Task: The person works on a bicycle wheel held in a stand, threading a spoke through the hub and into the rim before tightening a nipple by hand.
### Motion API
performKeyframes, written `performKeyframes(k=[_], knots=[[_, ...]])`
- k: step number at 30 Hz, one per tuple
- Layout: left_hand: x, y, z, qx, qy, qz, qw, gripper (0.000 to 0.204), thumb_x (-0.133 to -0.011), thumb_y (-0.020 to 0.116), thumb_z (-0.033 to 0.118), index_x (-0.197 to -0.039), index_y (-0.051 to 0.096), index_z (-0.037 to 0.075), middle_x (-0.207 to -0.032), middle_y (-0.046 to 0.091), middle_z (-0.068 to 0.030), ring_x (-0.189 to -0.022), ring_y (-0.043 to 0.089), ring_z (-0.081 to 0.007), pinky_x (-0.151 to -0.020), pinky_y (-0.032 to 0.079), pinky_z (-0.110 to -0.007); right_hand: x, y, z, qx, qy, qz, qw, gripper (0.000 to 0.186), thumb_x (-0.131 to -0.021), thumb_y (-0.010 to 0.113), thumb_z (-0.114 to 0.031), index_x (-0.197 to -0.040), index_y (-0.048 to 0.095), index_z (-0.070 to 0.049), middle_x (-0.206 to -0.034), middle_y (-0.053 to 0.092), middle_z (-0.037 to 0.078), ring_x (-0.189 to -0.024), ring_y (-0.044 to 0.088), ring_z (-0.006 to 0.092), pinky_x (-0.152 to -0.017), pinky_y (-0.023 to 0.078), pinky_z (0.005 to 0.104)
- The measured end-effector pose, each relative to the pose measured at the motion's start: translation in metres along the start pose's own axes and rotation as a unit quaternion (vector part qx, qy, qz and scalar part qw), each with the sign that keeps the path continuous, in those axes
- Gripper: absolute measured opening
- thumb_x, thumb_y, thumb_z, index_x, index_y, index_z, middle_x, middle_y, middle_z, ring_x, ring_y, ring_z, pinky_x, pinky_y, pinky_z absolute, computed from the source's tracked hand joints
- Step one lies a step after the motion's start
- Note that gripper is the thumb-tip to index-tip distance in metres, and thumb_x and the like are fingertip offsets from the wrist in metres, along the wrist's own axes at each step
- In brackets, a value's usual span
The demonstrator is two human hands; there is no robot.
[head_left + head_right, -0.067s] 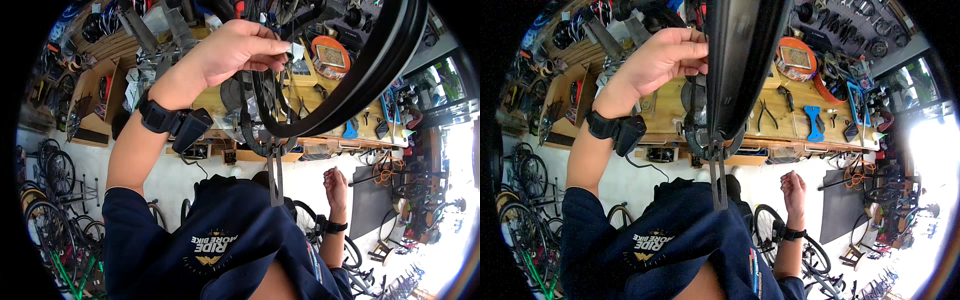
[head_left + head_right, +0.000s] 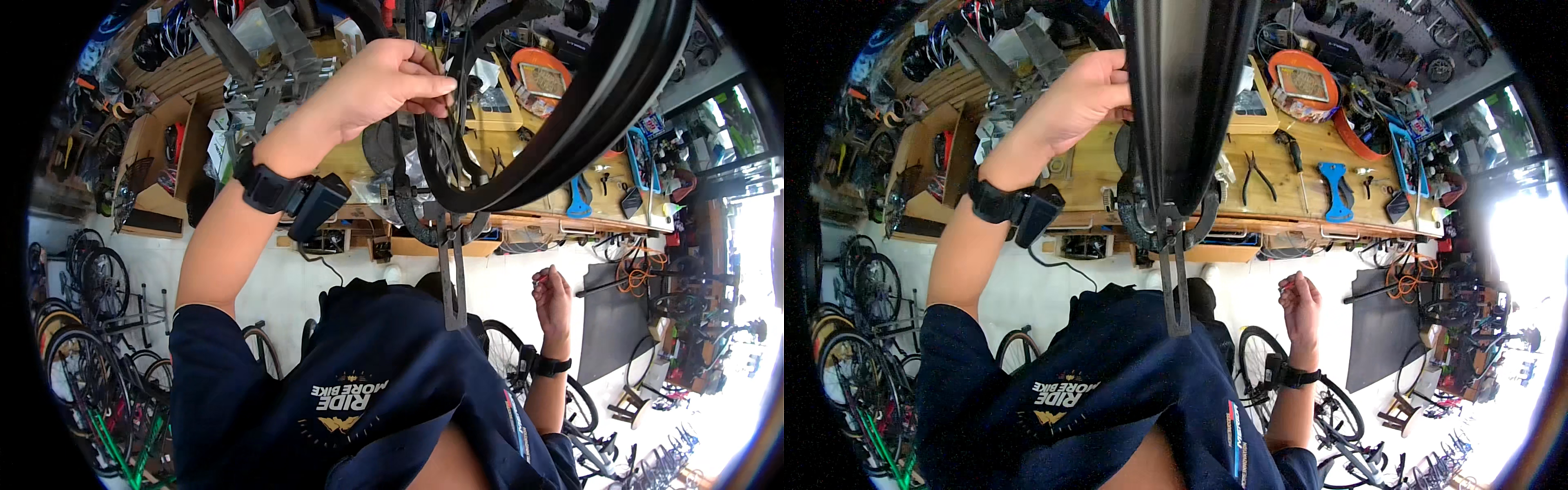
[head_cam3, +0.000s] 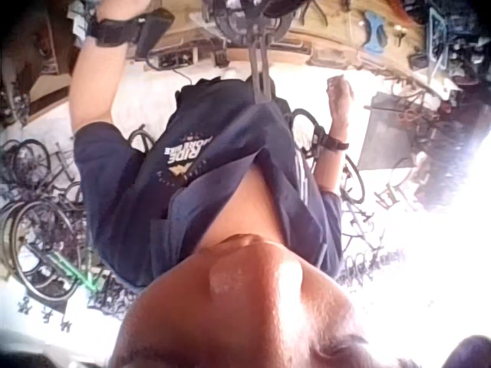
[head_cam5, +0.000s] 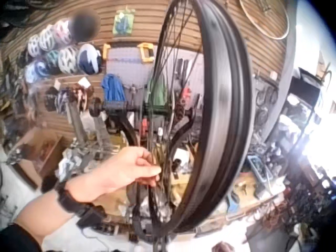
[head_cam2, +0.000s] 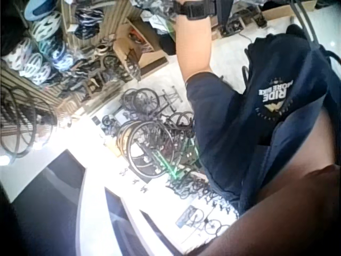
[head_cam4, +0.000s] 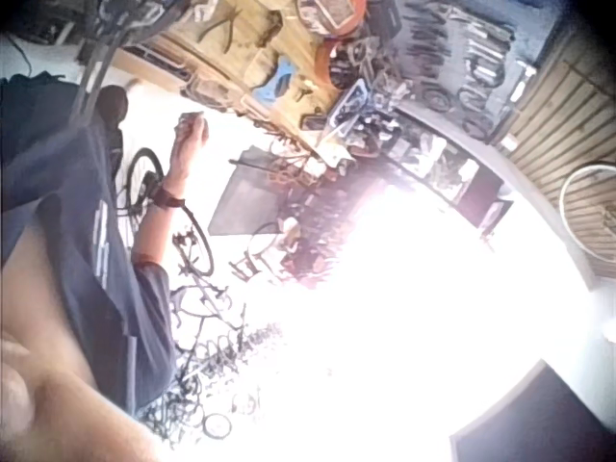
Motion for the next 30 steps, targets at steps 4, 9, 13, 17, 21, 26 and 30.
performKeyframes(k=[4,9,13,17,21,26,30], knots=[[-0.003,-0.002,-0.008,-0.069,0.063,0.014,0.996,0.021,-0.092,0.071,0.015,-0.101,0.06,0.0,-0.089,0.072,-0.0095,-0.078,0.071,-0.0157,-0.071,0.055,-0.026,0.001,-0.005,0.011,-0.012,-0.001,0.007,1.0,0.025,-0.102,0.057,-0.025,-0.091,0.064,-0.004,-0.083,0.067,0.008,-0.062,0.058,0.0079,-0.057,0.049,0.0196],[0.003,-0.006,-0.013,-0.061,0.066,0.023,0.996,0.022,-0.092,0.072,0.019,-0.1,0.06,0.002,-0.089,0.072,-0.0075,-0.078,0.071,-0.0134,-0.068,0.052,-0.024,0.003,-0.012,0.023,-0.031,0.004,0.018,0.999,0.022,-0.102,0.058,-0.022,-0.092,0.064,-0.004,-0.082,0.068,0.008,-0.064,0.059,0.0088,-0.059,0.048,0.022],[0.002,-0.006,-0.011,-0.107,0.089,0.028,0.99,0.023,-0.092,0.072,0.022,-0.101,0.061,0.003,-0.09,0.073,-0.0059,-0.08,0.071,-0.012,-0.066,0.049,-0.022,0.007,-0.011,0.027,-0.045,0.015,0.014,0.999,0.022,-0.102,0.058,-0.022,-0.092,0.064,-0.003,-0.083,0.068,0.008,-0.063,0.058,0.0083,-0.059,0.047,0.0213],[0.006,-0.008,-0.014,-0.07,0.071,0.031,0.995,0.024,-0.093,0.071,0.022,-0.103,0.061,0.003,-0.091,0.073,-0.0062,-0.081,0.071,-0.0123,-0.068,0.052,-0.023,0.008,-0.01,0.025,-0.03,0.008,0.013,0.999,0.023,-0.102,0.058,-0.022,-0.092,0.064,-0.003,-0.082,0.068,0.008,-0.063,0.057,0.0082,-0.059,0.047,0.0207],[0.005,-0.001,-0.011,-0.003,0.087,-0.038,0.995,0.023,-0.095,0.07,0.022,-0.104,0.06,0.003,-0.093,0.073,-0.0071,-0.082,0.07,-0.0116,-0.074,0.055,-0.024,0.008,-0.014,0.029,-0.035,0.006,0.012,0.999,0.023,-0.103,0.057,-0.023,-0.092,0.063,-0.003,-0.082,0.067,0.008,-0.064,0.057,0.0082,-0.059,0.046,0.0209],[-0.006,-0.006,-0.021,-0.109,0.041,0.014,0.993,0.022,-0.095,0.07,0.022,-0.104,0.061,0.004,-0.094,0.073,-0.0066,-0.083,0.07,-0.0107,-0.077,0.055,-0.023,0.008,-0.023,0.048,-0.051,0.031,0.018,0.998,0.024,-0.103,0.056,-0.024,-0.092,0.063,-0.004,-0.084,0.067,0.007,-0.065,0.057,0.0082,-0.06,0.047,0.0216],[-0.009,-0.008,-0.022,-0.06,0.054,0.034,0.996,0.025,-0.086,0.08,0.018,-0.1,0.064,0.005,-0.085,0.071,-0.0081,-0.073,0.07,-0.011,-0.065,0.06,-0.024,0.009,-0.028,0.054,-0.042,0.033,0.023,0.998,0.024,-0.103,0.056,-0.024,-0.091,0.062,-0.004,-0.084,0.066,0.007,-0.066,0.057,0.0082,-0.06,0.047,0.0216]])
Point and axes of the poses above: each hand's wrist, its own x-axis away from the middle knuckle, its own y-axis out of the palm, z = x × y, the point moved 7 cm from there along -x, towards the middle knuckle
